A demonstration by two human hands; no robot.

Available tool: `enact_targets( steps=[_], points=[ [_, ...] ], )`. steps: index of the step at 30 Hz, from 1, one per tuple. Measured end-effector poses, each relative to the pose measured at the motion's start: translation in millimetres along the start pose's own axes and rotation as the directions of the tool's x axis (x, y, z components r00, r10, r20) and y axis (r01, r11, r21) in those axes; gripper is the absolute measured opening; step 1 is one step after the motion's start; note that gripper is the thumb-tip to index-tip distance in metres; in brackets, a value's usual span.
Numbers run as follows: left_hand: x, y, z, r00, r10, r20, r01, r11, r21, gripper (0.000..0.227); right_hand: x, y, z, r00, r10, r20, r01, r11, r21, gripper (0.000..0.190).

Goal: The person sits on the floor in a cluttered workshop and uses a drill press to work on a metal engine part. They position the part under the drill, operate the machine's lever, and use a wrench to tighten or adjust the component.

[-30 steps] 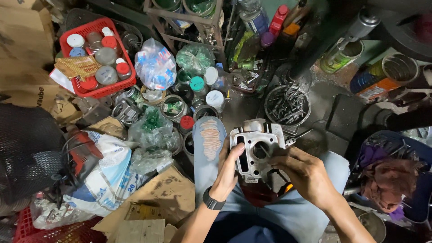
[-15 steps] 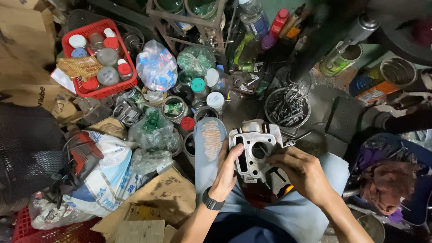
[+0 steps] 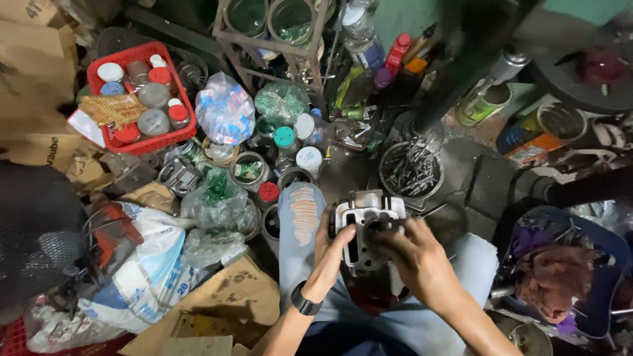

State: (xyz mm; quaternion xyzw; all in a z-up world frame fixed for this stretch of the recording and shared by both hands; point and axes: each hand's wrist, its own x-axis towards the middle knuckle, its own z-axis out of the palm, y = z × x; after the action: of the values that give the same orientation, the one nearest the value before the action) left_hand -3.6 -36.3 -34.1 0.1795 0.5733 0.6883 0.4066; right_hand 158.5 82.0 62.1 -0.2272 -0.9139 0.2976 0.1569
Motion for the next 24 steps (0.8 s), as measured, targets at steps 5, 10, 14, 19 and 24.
enact_targets(
  steps=[5, 10, 14, 19, 24],
  points=[
    [-4, 2, -4, 0.999, 0.038, 0.037, -0.041, 0.995, 0.092, 0.079, 17, 16, -6, 0.997, -0.051, -0.053, 0.052, 0.999, 0.013, 0.090],
    [-7, 14, 7, 0.989, 0.094, 0.117, -0.117, 0.971, 0.207, 0.083, 9, 38, 10, 0.968, 0.251, 0.019, -0.248, 0.941, 0.230, 0.089],
    [-14, 11, 9, 0.991, -0.086, 0.104, 0.086, 0.996, 0.009, 0.077, -21, 50, 6, 0.955, 0.296, 0.019, -0.271, 0.845, 0.461, 0.088],
    [-22, -2, 7, 0.935, -0.334, 0.121, 0.353, 0.833, -0.425, 0.058, -93, 57, 26, 0.860, 0.436, -0.264, -0.156, 0.718, 0.678, 0.079],
    [-49, -7, 27, 0.958, -0.270, 0.093, 0.279, 0.816, -0.506, 0.054, -99, -18, 48, 0.819, 0.071, -0.569, 0.179, 0.911, 0.371, 0.103]
  ],
)
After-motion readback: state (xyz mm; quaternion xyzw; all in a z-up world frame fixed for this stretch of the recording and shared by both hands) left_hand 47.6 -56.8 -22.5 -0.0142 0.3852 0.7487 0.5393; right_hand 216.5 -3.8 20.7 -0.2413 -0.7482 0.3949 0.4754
